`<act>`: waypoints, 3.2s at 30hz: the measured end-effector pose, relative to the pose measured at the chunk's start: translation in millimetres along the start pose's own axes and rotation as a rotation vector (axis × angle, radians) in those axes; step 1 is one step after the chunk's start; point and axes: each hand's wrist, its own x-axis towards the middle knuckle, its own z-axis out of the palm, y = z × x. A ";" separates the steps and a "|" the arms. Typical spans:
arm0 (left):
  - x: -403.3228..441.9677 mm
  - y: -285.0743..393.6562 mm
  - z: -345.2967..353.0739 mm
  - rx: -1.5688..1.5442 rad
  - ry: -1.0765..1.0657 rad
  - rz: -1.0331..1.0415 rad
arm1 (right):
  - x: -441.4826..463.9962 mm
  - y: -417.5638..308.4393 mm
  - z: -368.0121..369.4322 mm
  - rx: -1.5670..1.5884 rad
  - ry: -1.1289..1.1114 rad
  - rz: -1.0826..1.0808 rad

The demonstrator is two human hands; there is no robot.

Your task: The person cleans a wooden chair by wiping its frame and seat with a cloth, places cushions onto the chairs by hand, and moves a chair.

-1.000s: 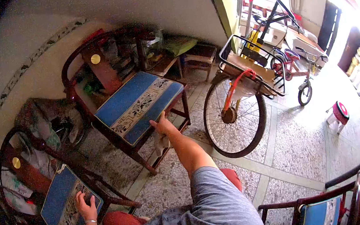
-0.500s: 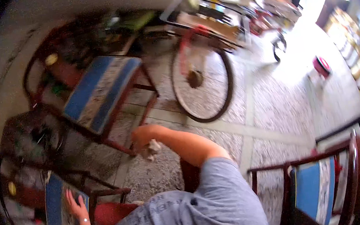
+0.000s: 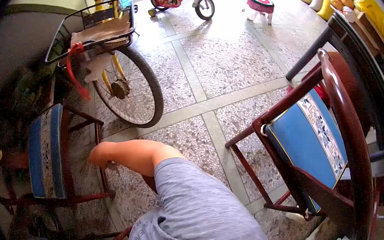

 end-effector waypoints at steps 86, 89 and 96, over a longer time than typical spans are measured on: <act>308.8 -51.9 136.6 -1.856 0.204 -1.261 | -18.3 -72.4 -21.8 0.654 0.161 -0.265; 311.6 -43.0 100.9 -1.919 0.139 -1.301 | -20.2 -66.1 -25.0 0.714 0.172 -0.271; 382.5 -30.1 192.1 -2.106 0.152 -1.199 | -25.0 -69.3 -41.6 0.682 0.142 -0.261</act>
